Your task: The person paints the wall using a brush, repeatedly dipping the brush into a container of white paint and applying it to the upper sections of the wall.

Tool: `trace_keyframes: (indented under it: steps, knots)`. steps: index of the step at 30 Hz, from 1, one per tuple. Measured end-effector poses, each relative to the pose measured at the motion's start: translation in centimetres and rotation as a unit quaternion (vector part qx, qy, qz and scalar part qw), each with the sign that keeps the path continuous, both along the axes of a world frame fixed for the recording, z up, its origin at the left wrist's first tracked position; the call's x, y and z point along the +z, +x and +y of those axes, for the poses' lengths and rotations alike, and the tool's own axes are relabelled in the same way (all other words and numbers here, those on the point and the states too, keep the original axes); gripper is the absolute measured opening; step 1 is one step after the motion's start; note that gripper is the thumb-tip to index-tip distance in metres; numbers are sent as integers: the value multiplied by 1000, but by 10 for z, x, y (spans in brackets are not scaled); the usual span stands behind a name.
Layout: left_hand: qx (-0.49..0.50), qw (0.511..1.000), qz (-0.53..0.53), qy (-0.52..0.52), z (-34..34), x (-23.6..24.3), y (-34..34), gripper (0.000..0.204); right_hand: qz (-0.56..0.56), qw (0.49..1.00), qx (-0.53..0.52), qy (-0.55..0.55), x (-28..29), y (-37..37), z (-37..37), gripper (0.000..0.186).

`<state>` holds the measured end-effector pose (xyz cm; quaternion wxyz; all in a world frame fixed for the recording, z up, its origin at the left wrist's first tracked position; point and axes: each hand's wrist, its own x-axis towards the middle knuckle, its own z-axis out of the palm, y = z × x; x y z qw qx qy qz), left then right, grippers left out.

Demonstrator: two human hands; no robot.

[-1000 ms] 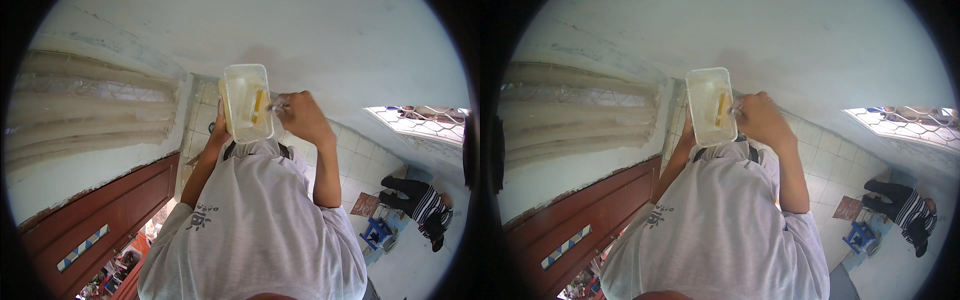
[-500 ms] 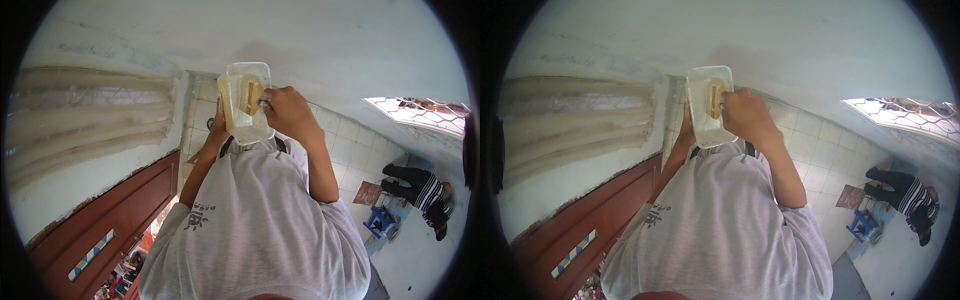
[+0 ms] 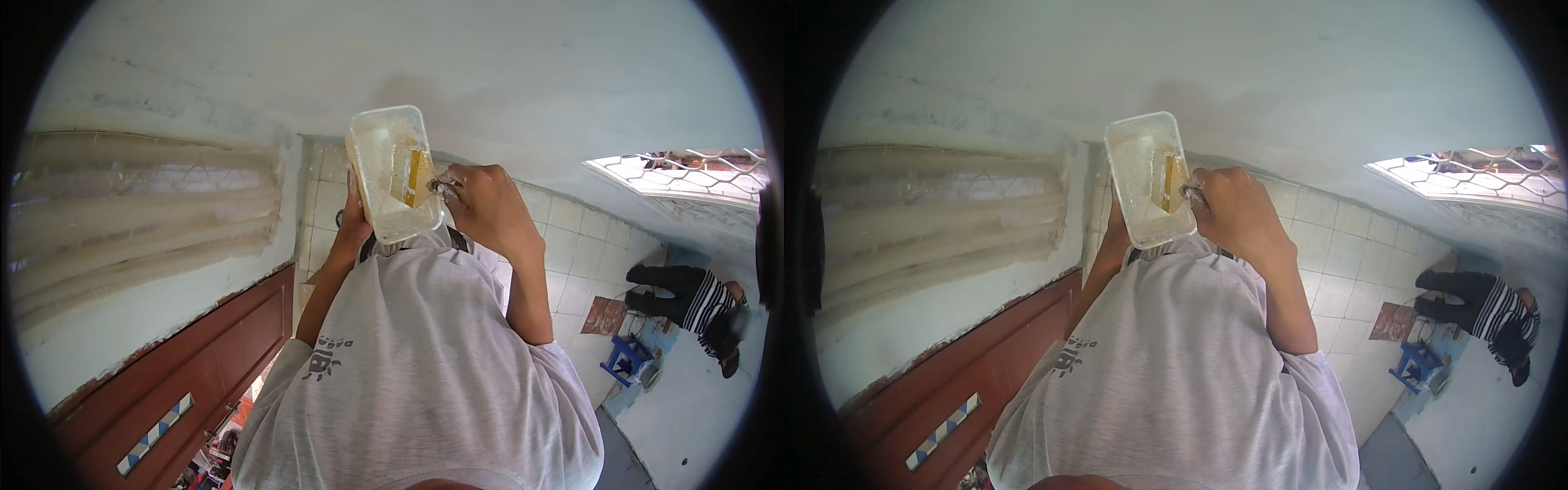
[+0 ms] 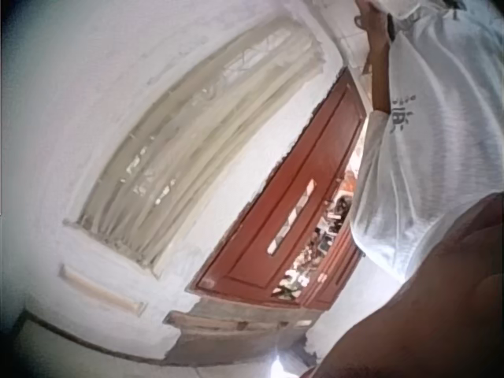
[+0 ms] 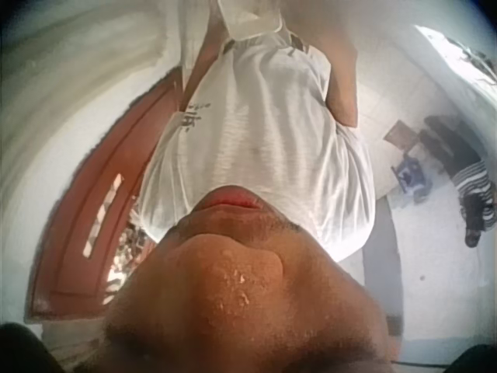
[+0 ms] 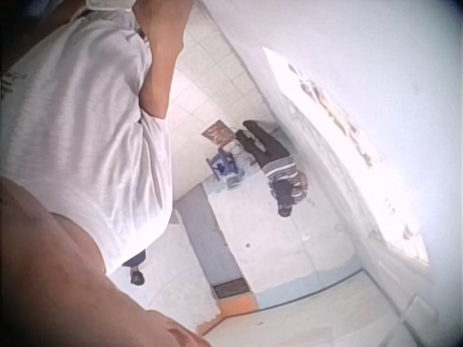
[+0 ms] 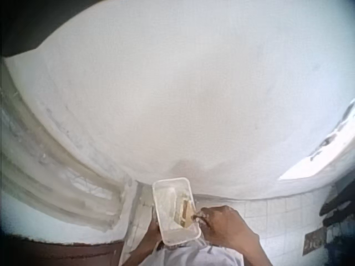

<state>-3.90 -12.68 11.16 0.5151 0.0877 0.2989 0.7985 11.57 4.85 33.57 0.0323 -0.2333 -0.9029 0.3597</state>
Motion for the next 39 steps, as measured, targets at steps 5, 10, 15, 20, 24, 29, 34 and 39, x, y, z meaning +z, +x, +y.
trace_keyframes:
  steps: [5, 10, 15, 20, 24, 29, 34, 39]
  knots:
    - [-7, 990, 120, -68, 4, 6, 1, 63, 27, 1000, -6, 2, -2, 4, -2, 15]
    - [-22, 994, -103, -43, 15, 23, 6, 67, 25, 1000, -11, 3, -4, 6, -5, 14]
    - [-5, 992, -71, -102, 22, 26, 8, 70, 26, 1000, -9, -3, -11, 10, -7, 14]
    - [-18, 992, -77, -97, 23, 25, 12, 71, 13, 1000, -4, 12, -10, 4, -8, 13]
    - [-31, 989, -91, -116, 23, 26, 14, 71, 11, 1000, -15, 17, -6, 0, -10, 13]
    - [-39, 989, -95, -104, 18, 19, 18, 71, -8, 999, -10, 33, -11, 3, -10, 14]
    - [-57, 994, -78, -51, 9, 3, 19, 71, -44, 999, -15, -3, 6, 15, -9, 13]
    - [-58, 993, -100, -8, 4, -21, 15, 69, -71, 997, -24, -17, 6, 20, -11, 16]
